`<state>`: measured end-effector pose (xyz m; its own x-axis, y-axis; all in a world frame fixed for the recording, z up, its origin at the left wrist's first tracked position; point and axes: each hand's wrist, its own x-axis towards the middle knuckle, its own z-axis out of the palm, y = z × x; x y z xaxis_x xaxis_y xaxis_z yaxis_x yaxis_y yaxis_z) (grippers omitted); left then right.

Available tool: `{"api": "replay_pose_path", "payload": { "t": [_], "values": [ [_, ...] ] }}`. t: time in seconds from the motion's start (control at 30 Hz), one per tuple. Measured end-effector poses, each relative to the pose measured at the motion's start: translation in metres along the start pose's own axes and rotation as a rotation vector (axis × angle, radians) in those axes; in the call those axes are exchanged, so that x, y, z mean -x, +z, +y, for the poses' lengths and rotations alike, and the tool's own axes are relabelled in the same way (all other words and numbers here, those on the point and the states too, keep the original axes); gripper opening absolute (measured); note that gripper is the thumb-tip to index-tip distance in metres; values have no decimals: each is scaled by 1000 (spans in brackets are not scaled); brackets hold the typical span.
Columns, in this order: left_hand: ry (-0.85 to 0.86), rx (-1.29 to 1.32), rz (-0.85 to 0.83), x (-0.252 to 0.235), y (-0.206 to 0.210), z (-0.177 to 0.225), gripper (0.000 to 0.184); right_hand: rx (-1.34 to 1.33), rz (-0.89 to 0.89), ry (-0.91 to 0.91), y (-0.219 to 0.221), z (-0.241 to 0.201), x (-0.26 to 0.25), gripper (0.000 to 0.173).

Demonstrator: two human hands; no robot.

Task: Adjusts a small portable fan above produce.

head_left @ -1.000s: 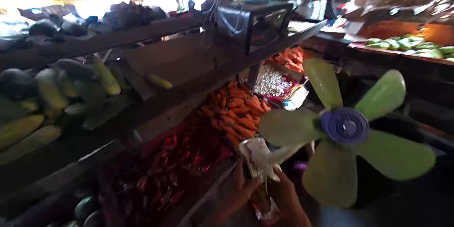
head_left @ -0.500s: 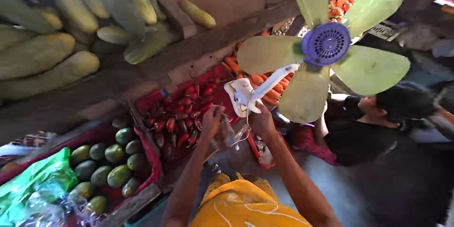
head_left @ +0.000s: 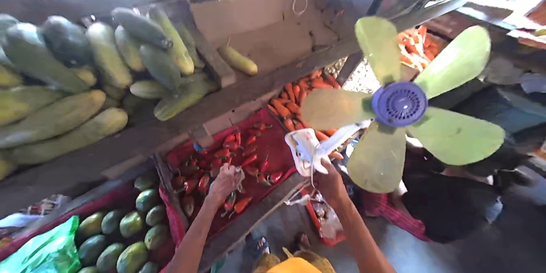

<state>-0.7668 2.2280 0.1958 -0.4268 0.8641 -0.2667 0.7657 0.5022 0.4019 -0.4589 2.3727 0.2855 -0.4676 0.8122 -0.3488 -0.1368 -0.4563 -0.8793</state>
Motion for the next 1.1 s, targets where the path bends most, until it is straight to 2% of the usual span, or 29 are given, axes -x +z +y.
{"api": "replay_pose_path", "payload": {
  "t": [0.07, 0.13, 0.17, 0.27, 0.37, 0.47, 0.53, 0.6, 0.67, 0.8, 0.9, 1.03, 1.1],
  "values": [
    [151, -125, 110, 7, -22, 27, 38, 7, 0, 16, -17, -5, 9, 40],
    [315, -128, 254, 9, -55, 61, 33, 5, 3, 16, -30, -13, 15, 41],
    [343, -118, 282, 11, -76, 85, 33, -4, -7, 12, -38, -16, 19, 41],
    [242, -27, 300, 8, -150, 167, 41, -19, -16, -1, -65, -23, 24, 39],
    [279, -19, 524, -22, -209, 221, 39, -24, 9, -12, -88, -30, 28, 40],
    [439, -103, 869, -56, -254, 268, 34, -60, 33, -51, -109, -36, 33, 36],
    [478, -124, 915, -77, -273, 300, 36, -80, 83, -80, -124, -36, 40, 34],
    [595, -133, 964, -109, -274, 319, 34, -99, 160, -121, -139, -37, 44, 35],
    [656, -143, 883, -145, -256, 329, 33, -107, 254, -148, -151, -34, 53, 34],
    [522, -341, 386, -195, -197, 326, 51, -141, 462, -226, -169, -29, 80, 35],
    [509, -392, 314, -197, -183, 317, 77, -167, 612, -276, -181, -22, 104, 35],
    [456, -156, 309, -180, -210, 318, 62, -216, 713, -320, -187, -16, 125, 29],
    [424, -208, 259, -200, -223, 312, 66, -225, 726, -335, -187, -14, 129, 29]
  ]
}}
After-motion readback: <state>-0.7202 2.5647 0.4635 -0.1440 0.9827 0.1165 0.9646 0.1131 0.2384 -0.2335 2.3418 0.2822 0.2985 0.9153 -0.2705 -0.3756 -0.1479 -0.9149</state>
